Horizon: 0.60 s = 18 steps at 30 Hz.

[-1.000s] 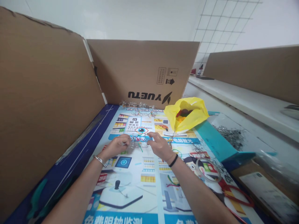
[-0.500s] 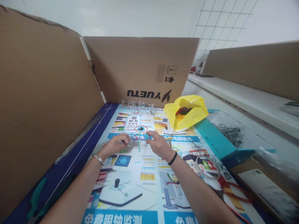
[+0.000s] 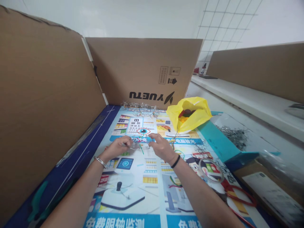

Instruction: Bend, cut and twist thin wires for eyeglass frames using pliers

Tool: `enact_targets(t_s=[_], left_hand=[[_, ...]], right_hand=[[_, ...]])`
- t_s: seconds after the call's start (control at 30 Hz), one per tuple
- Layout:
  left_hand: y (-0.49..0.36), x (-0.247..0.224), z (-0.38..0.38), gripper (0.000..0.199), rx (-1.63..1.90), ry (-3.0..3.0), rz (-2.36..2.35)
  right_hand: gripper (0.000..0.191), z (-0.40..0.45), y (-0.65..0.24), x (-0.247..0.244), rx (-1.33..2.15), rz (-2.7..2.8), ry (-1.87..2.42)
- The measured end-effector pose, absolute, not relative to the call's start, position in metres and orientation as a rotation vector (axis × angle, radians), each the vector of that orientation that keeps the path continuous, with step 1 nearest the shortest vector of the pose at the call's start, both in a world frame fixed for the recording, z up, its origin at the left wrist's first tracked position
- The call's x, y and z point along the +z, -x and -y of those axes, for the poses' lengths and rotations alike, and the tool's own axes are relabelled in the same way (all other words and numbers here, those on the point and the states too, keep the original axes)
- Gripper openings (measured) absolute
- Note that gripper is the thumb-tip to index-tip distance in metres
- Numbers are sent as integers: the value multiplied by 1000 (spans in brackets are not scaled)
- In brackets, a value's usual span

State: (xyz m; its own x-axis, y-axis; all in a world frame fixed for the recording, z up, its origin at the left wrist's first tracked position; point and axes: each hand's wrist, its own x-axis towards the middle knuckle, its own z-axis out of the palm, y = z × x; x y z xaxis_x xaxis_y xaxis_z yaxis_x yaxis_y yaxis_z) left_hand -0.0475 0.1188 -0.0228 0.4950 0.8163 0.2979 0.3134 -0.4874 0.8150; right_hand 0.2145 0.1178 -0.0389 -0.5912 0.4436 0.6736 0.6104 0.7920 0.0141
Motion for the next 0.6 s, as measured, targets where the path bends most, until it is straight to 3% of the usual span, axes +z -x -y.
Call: enact_targets(t_s=[0.6], left_hand=[[44, -16, -116, 10, 892, -1971, -951]], right_hand=[[22, -118, -214, -40, -314, 2309, 804]])
